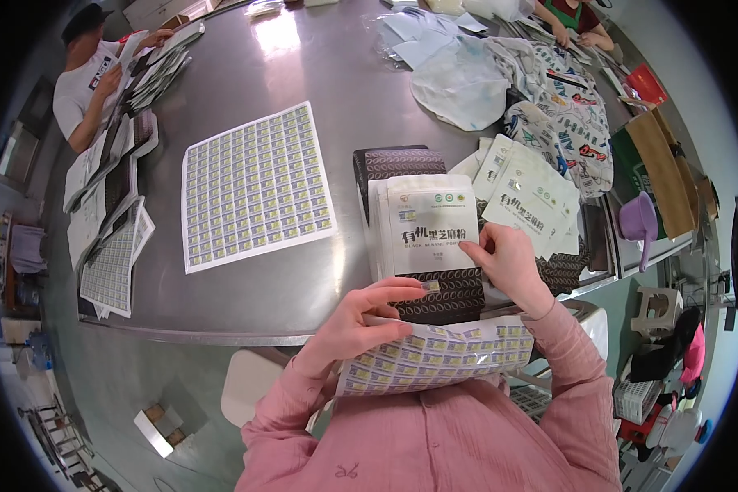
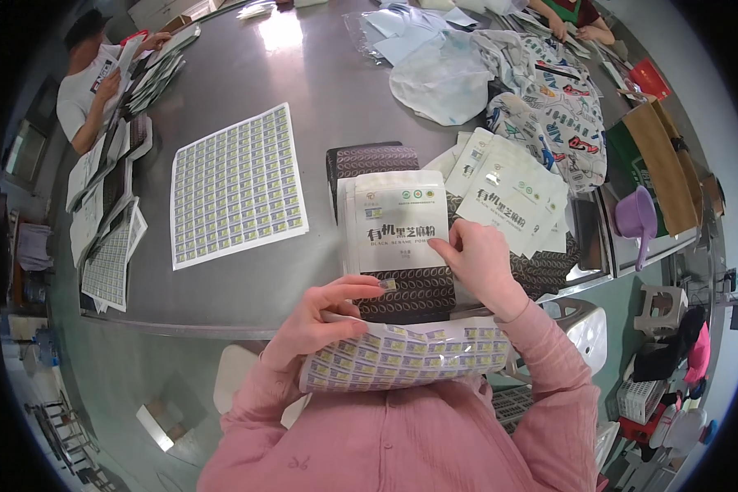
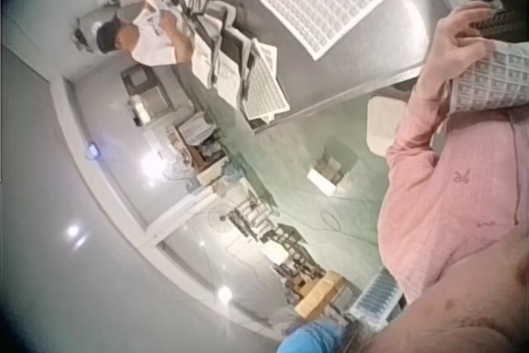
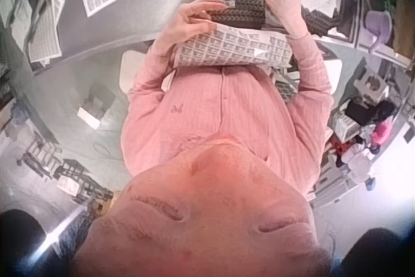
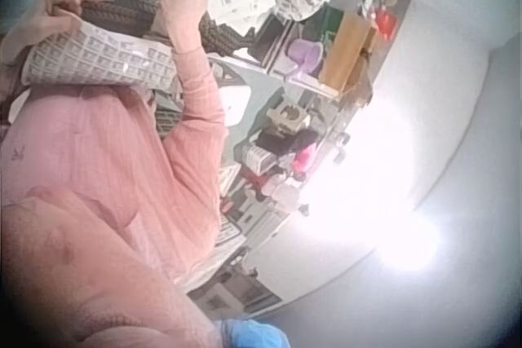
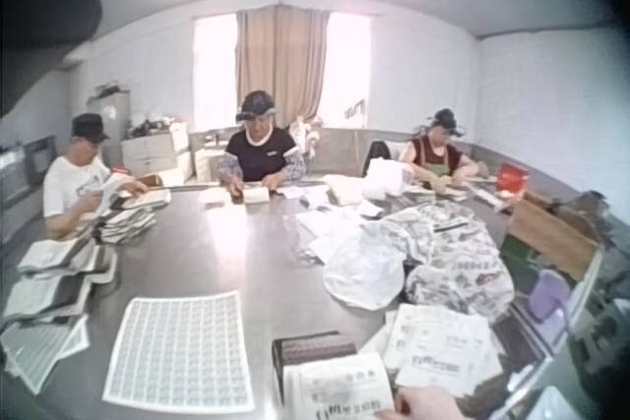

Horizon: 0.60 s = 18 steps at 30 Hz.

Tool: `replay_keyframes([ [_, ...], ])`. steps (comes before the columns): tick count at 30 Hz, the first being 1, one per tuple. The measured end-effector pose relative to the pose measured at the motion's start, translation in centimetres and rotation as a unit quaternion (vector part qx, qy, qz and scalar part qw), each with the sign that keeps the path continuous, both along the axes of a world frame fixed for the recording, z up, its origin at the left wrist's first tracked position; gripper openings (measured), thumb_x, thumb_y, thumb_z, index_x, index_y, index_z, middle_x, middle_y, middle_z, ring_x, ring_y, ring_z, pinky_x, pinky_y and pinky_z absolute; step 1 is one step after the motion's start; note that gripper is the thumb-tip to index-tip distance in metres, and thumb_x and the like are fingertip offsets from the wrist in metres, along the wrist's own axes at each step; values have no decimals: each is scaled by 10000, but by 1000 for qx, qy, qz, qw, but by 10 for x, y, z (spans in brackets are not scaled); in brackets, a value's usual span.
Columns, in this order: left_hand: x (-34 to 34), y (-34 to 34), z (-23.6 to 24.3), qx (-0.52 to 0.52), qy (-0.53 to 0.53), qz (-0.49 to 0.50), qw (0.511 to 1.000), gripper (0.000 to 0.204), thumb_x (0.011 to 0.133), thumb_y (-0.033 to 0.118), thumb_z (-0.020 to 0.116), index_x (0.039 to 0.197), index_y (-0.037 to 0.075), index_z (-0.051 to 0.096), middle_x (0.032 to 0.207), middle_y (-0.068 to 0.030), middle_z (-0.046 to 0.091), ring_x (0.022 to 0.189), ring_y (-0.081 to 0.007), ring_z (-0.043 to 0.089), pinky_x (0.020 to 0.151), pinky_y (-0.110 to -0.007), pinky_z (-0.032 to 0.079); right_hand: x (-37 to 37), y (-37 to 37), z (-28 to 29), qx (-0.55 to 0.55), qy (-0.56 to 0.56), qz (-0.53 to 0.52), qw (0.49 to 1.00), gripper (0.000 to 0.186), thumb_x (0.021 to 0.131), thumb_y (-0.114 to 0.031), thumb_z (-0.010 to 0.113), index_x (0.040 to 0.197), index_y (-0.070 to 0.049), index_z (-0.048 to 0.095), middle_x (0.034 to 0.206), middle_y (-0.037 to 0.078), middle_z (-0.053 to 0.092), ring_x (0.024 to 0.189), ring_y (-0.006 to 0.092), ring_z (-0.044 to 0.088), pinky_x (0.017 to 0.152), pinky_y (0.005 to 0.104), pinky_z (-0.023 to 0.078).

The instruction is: Peeling stickers from a large sheet and applying them individually to product pouches on a production line.

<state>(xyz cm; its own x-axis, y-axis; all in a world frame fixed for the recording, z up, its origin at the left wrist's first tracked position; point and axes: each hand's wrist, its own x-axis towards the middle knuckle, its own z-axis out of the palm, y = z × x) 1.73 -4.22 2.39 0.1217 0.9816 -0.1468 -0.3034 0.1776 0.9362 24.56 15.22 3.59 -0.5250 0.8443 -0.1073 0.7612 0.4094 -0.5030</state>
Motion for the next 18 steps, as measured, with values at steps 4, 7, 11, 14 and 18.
replay_keyframes([
  [4,-3,-2,-1,-19,-9,0,1000,550,827,-87,698,1367,13,722,1512,-90,597,853,-65,670,771,-223,551,22,6,17,62,11,-20,998,333,910,-314,818,776,-43,678,699,133,703,682,343,711,654,455,541],
  [7,-2,-3,0,-15,-9,2,1000,543,832,-89,696,1366,6,721,1514,-88,602,880,-70,686,789,-224,555,60,24,55,219,-84,-68,970,246,904,-259,811,939,-36,713,776,163,715,754,387,718,700,475,559],
  [11,2,6,2,-15,22,-7,1000,526,844,-82,714,1367,-23,709,1526,-86,595,894,-65,686,802,-231,557,43,4,74,324,35,35,945,313,905,-169,805,1159,-8,718,939,160,740,767,357,718,704,453,567],
  [14,5,8,1,-11,21,-24,999,491,924,-19,750,1411,12,686,1571,-50,547,892,-60,675,875,-264,590,2,-37,85,-145,121,72,979,246,936,-206,812,1023,17,755,798,111,722,664,133,643,628,318,520],
  [18,7,11,4,-14,14,-14,1000,492,880,-84,725,1369,-32,700,1546,-85,571,907,-63,688,818,-229,573,-14,-37,73,-212,96,91,968,202,953,-164,783,970,35,758,705,86,698,649,118,629,619,307,510],
])
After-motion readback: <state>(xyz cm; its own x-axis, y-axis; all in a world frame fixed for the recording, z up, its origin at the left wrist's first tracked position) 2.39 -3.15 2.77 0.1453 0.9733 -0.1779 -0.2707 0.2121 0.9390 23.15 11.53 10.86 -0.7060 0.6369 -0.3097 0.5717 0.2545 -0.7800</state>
